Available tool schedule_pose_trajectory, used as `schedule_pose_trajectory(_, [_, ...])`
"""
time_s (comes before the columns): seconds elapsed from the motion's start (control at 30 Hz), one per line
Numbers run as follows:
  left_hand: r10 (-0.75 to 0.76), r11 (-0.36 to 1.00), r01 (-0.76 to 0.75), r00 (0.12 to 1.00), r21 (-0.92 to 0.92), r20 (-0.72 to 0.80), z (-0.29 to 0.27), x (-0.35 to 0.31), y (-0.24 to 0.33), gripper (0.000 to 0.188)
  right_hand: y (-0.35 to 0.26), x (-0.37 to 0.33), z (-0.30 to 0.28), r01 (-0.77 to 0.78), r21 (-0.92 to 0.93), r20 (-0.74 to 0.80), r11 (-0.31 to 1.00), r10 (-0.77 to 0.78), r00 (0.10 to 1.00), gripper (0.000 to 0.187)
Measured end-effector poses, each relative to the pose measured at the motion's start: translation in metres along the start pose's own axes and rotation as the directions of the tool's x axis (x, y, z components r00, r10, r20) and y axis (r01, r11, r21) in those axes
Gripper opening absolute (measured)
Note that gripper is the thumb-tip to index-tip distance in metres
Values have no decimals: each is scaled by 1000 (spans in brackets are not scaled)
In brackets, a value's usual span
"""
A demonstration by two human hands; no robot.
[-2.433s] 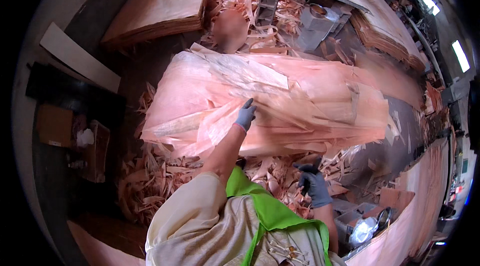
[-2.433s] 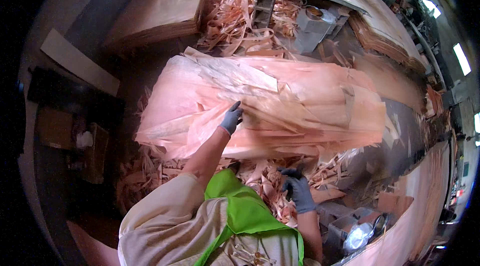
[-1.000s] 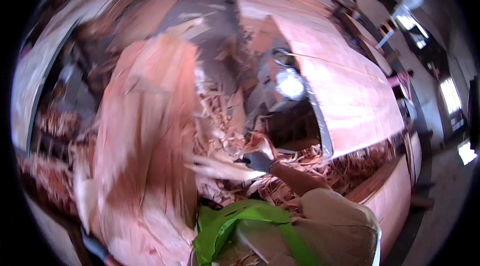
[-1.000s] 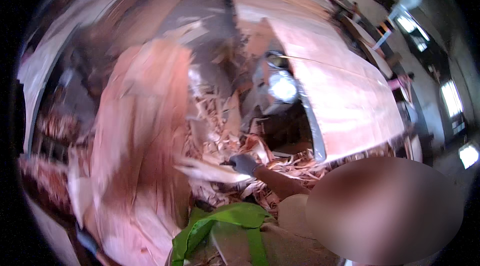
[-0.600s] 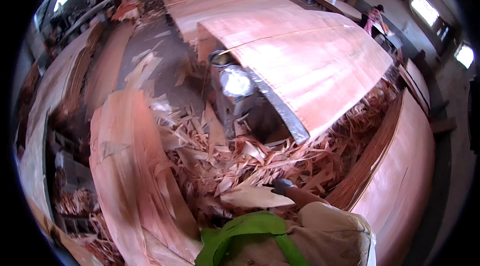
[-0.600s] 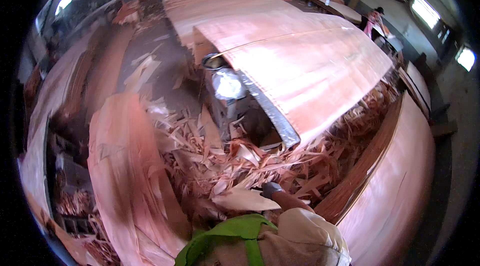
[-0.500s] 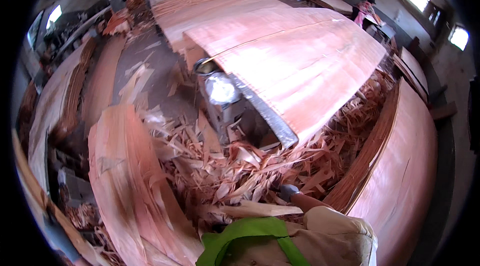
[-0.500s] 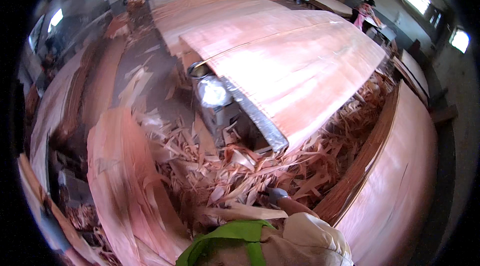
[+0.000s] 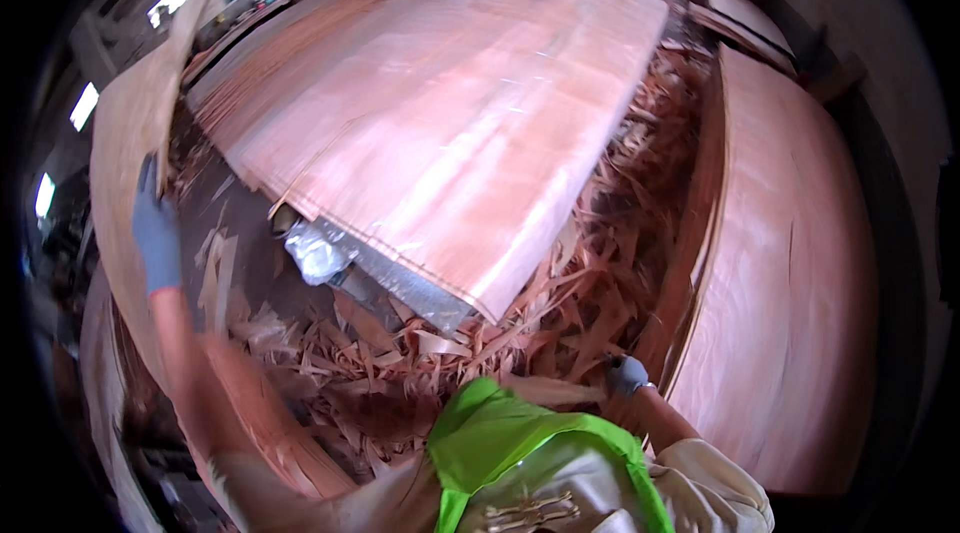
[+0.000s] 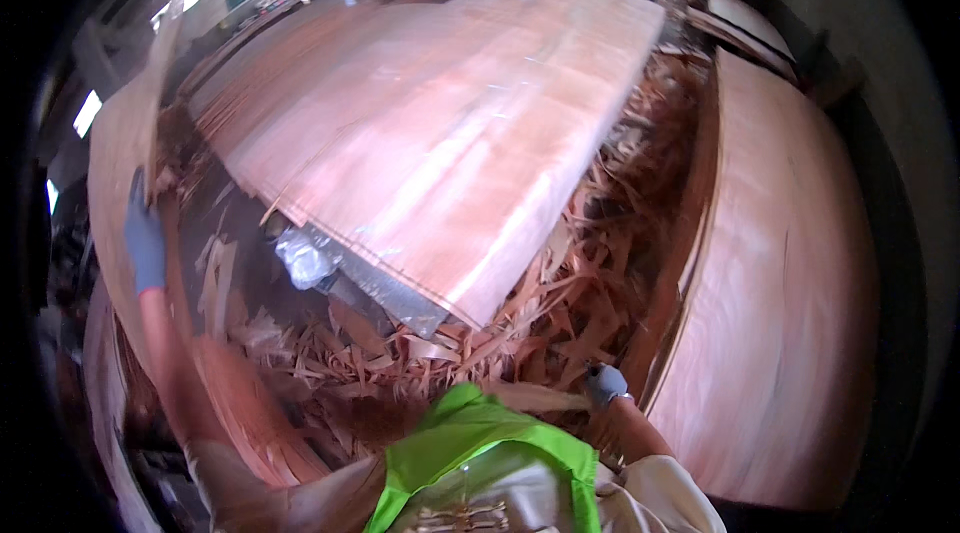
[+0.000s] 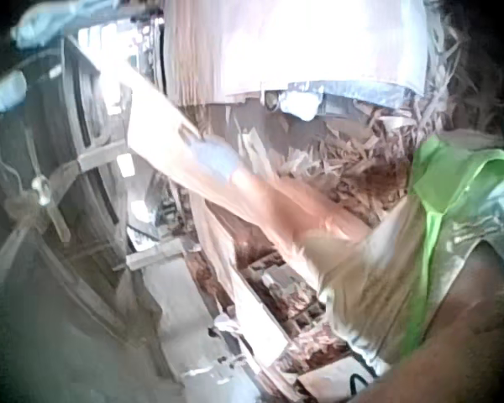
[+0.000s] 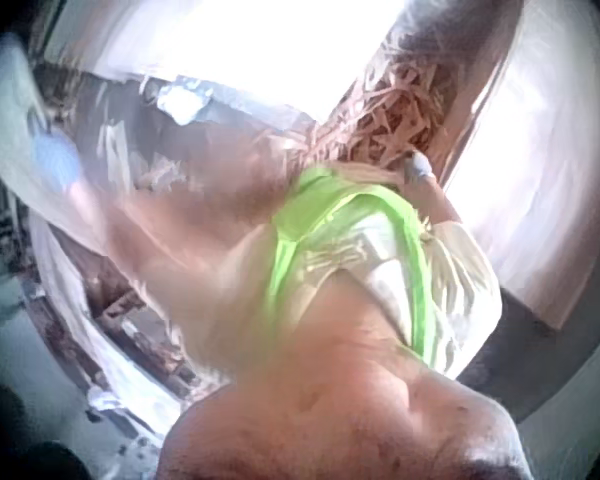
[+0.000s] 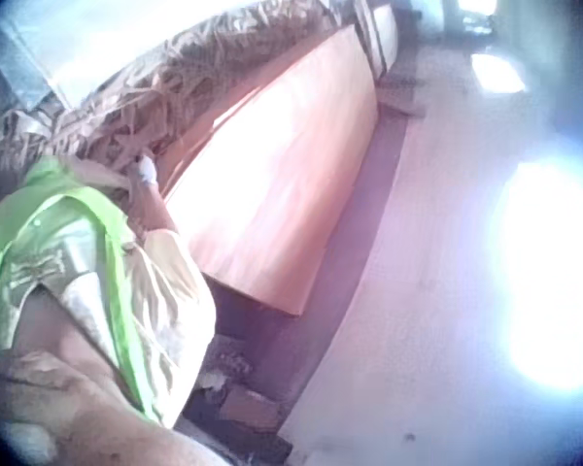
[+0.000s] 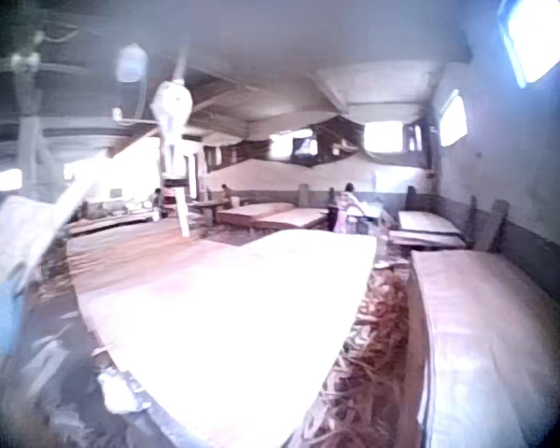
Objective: The person uses a small tool to trim and patch imperfections in thin wood sheets, applying adhesive tape to secure the repairs. The person moves and stacks the large wood sheets throughout a factory workspace filled with wood shavings.
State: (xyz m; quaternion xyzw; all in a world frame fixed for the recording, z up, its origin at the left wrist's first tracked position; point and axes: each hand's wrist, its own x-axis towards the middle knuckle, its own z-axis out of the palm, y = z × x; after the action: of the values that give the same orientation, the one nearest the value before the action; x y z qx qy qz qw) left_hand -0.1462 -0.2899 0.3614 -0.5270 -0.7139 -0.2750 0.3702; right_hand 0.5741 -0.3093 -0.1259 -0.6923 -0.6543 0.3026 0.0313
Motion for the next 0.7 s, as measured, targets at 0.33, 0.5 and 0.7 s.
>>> schedule_pose_trajectory(0.33, [415,888,-429,903,-164,-115,270,129,320,60,123,32,-29,-275,357,-93,893,327,940,26])
schedule_pose_trajectory(0.5, [496,829,-495,866,-261,-68,383,139,432,62,129,98,-75,-364,539,4,760,430,903,27])
schedule_pose_trajectory(0.7, [548,712,-469,836,-523,-5,525,120,527,43,60,155,-171,-98,560,-243,823,276,930,19])
